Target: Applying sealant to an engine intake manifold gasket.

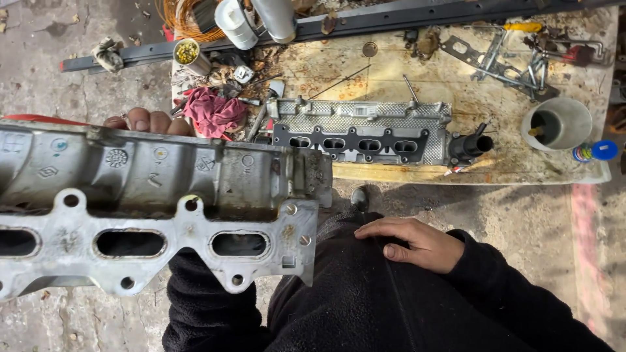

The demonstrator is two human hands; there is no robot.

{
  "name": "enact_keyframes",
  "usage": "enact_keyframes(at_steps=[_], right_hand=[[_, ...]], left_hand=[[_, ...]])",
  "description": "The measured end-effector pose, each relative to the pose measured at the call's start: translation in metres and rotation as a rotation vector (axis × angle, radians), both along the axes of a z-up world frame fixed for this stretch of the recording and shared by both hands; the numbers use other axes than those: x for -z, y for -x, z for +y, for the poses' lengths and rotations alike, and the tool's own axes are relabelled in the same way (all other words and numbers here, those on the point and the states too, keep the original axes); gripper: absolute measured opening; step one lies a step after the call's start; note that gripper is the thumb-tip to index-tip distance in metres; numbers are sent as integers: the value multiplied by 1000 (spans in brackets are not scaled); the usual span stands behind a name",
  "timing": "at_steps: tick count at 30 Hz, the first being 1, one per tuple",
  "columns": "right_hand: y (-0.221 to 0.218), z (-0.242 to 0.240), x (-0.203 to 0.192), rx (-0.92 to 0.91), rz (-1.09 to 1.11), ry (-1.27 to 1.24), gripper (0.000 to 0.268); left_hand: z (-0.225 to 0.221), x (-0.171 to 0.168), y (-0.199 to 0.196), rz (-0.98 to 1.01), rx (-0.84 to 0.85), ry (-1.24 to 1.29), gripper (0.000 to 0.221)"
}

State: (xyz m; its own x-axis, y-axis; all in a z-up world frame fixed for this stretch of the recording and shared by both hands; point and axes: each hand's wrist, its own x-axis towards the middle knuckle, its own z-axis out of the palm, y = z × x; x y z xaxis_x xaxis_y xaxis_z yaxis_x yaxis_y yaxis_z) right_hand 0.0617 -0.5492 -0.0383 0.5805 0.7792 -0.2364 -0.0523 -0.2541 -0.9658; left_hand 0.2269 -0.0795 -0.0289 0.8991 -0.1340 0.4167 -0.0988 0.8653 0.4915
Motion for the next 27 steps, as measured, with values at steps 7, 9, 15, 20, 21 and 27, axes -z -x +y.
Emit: enact_keyframes(at_steps=[7,9,15,20,21,27], right_hand=[[6,-23,6,58,35,5,81],[6,-27,6,99,21,-1,80],[3,-30,8,173,46,-2,76],[-12,-28,-4,253,65,31,75],[-16,-26,-10,280,68,40,75],[-62,0,-59,593,251,-331,86]], left_hand=[[15,15,-28,-30,65,-62,28],[12,13,-36,53,208,-87,39],[-16,8,-68,15,197,-77,30],[-31,23,-115,51,161,-98,31],[-33,26,-125,108,268,-132,38],[-126,27,-196,-252,494,-17,53]])
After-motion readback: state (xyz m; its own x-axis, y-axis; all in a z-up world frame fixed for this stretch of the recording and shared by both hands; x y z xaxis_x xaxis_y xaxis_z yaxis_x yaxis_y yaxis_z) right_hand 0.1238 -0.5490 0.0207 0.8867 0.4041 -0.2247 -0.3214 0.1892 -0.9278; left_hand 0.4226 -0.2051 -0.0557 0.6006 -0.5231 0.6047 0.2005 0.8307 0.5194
